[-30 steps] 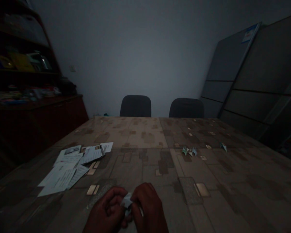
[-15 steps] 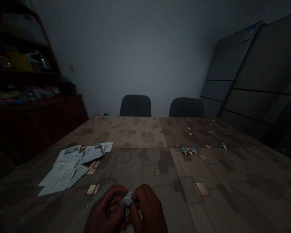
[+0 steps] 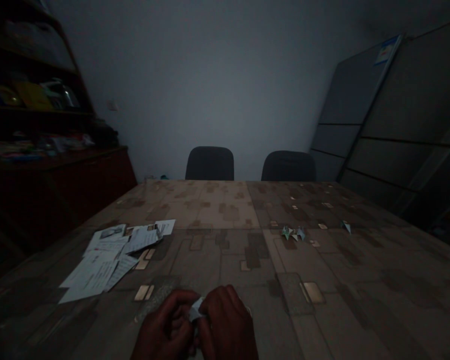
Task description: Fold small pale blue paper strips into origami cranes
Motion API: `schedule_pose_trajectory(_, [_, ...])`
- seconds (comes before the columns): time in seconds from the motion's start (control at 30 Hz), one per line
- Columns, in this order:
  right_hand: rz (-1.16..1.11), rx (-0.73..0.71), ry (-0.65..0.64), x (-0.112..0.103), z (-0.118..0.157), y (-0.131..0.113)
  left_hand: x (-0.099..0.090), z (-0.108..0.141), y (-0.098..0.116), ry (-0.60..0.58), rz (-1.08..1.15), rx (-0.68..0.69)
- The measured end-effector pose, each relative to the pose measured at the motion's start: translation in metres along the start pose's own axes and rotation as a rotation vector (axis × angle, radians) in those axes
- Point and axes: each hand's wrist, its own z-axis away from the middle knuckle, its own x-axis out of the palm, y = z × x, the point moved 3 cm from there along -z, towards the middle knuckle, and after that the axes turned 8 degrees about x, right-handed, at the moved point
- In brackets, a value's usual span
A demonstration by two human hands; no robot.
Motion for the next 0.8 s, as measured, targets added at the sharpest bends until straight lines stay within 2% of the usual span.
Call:
schedule_pose_trajectory(0.13, [-0.013, 0.063, -0.012, 0.001, 0.001, 0.000, -0.001, -0.001, 0.001, 0.008, -0.053, 0.010])
schedule_pose_trajectory(0.33, [-0.131, 0.352, -0.029, 0.009, 0.006, 0.006, -0.001, -0.001, -0.003, -0.012, -0.052, 0.039])
schedule_pose_trajectory(0.4, [-0.153, 0.391, -0.041, 0.010, 0.006, 0.008, 0.000, -0.001, -0.004, -0.030, -0.066, 0.031])
schedule_pose_trajectory(0.47, [-0.156, 0.341, -0.050, 0.009, 0.005, 0.009, 0.001, -0.001, -0.004, -0.040, -0.062, 0.010])
schedule_pose_trajectory(0.67, [-0.019, 0.036, -0.036, 0.002, 0.002, 0.003, 0.001, -0.004, -0.005, -0.033, -0.047, -0.028])
schedule_pose_trajectory(0.8, [-0.001, 0.000, -0.047, 0.001, 0.002, 0.000, 0.001, -0.004, -0.009, -0.020, 0.008, -0.070])
